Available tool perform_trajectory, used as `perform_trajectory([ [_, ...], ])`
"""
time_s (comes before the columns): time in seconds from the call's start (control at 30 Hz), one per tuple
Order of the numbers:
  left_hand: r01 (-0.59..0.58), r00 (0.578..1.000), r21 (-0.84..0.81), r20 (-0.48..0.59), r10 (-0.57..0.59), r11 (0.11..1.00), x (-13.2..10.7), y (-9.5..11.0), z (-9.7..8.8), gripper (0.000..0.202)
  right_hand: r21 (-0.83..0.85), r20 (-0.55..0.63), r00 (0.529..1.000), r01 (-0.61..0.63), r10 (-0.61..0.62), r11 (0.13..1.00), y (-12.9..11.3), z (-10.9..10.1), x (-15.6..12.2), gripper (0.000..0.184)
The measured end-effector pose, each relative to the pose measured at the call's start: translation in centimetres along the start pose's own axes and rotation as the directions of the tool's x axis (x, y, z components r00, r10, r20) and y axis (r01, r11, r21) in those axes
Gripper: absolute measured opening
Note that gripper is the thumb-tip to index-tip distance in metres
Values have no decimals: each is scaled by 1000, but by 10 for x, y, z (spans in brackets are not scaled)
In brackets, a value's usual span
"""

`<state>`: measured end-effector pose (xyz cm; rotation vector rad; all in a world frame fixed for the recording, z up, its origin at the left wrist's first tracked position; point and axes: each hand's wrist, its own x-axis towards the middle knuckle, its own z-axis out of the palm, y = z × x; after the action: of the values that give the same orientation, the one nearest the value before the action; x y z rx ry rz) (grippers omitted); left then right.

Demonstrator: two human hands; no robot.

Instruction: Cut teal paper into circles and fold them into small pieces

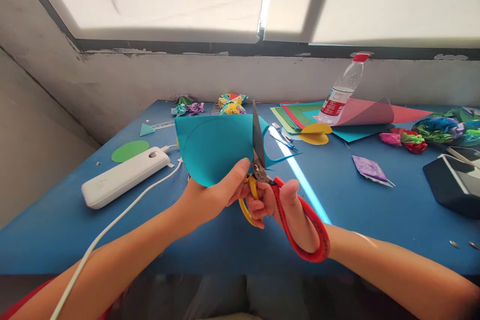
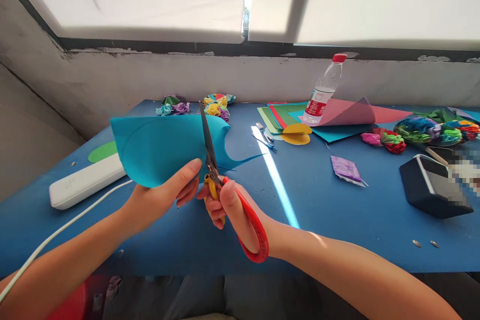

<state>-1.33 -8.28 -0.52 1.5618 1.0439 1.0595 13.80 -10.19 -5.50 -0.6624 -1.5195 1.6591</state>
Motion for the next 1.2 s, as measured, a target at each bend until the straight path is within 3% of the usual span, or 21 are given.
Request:
perform_trajectory([
  [0.13,6,1000,10,18,-6,1000,-1,-1,-1,43,-10,24,999,30,-30,999,5,-2,1,68],
  [0.4,71,997,9,-3,-71,997,0,2,-3,39,13,-9,996,-89,89,996,6,-3,-2,74],
  [0.57,106,994,-84,0,-107,991,1,-3,-6,36,-3,-57,992,-109,109,994,3,-4,-5,71],
  [0.8,-86,987,-225,-152,52,971,5,-15,0,37,55,-74,986,-147,151,988,1,-1,-2,73],
  [0.93,-78,983,-172,-177,47,982,4,-12,5,41,53,-40,993,-112,114,992,4,2,-2,72],
  [1.1,-50,980,-52,-194,39,997,3,-6,6,47,-29,73,997,33,-31,999,7,0,-4,71],
  [1.2,-74,975,-29,-212,66,997,1,-8,6,45,-72,113,993,35,-27,997,9,-3,-5,69],
])
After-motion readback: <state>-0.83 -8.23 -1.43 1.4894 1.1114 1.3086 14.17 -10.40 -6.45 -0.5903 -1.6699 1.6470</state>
